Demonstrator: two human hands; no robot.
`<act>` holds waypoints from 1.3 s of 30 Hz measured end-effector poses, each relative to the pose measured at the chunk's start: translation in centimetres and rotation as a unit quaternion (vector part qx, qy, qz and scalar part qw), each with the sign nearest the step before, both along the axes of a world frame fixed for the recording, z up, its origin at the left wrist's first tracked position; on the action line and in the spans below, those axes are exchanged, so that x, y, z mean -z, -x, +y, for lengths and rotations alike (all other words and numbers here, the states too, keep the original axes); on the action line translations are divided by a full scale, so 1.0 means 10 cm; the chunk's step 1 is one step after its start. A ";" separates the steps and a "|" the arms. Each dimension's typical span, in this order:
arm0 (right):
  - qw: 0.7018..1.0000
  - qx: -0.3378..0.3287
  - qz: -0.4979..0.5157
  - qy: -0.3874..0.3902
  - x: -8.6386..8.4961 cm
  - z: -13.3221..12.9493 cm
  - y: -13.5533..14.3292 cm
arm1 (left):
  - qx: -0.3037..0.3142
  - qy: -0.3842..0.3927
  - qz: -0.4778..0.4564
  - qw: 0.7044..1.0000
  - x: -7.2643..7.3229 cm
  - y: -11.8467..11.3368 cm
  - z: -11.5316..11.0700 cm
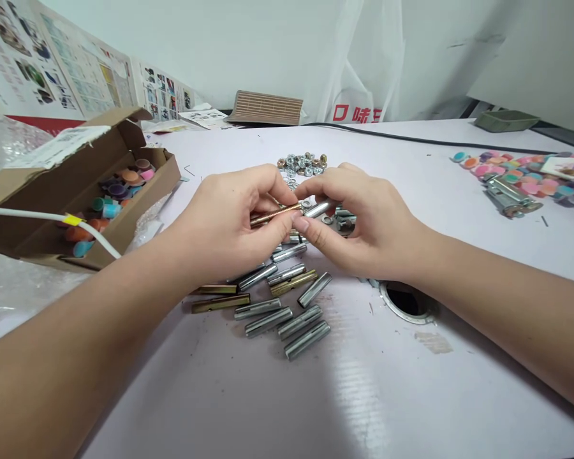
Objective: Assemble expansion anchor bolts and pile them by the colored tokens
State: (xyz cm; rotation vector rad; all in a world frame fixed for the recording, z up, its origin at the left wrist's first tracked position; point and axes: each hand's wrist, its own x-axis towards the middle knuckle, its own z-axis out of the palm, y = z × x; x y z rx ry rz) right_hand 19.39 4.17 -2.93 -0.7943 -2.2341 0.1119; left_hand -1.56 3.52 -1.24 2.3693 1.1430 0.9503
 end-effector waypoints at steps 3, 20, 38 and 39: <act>1.000 0.001 -0.008 -0.004 -0.02 -0.01 -0.01 | -0.006 -0.020 0.000 1.000 -0.02 -0.01 -0.03; 0.999 -0.039 0.013 0.028 -0.09 -0.12 0.00 | 0.058 0.013 -0.051 0.997 -0.15 -0.05 -0.11; 0.997 -0.046 -0.055 0.025 -0.17 -0.15 -0.01 | 0.046 0.068 -0.054 0.995 -0.12 -0.05 -0.17; 0.996 -0.060 -0.057 0.014 -0.17 -0.15 -0.01 | 0.050 0.064 -0.057 0.995 -0.11 -0.05 -0.17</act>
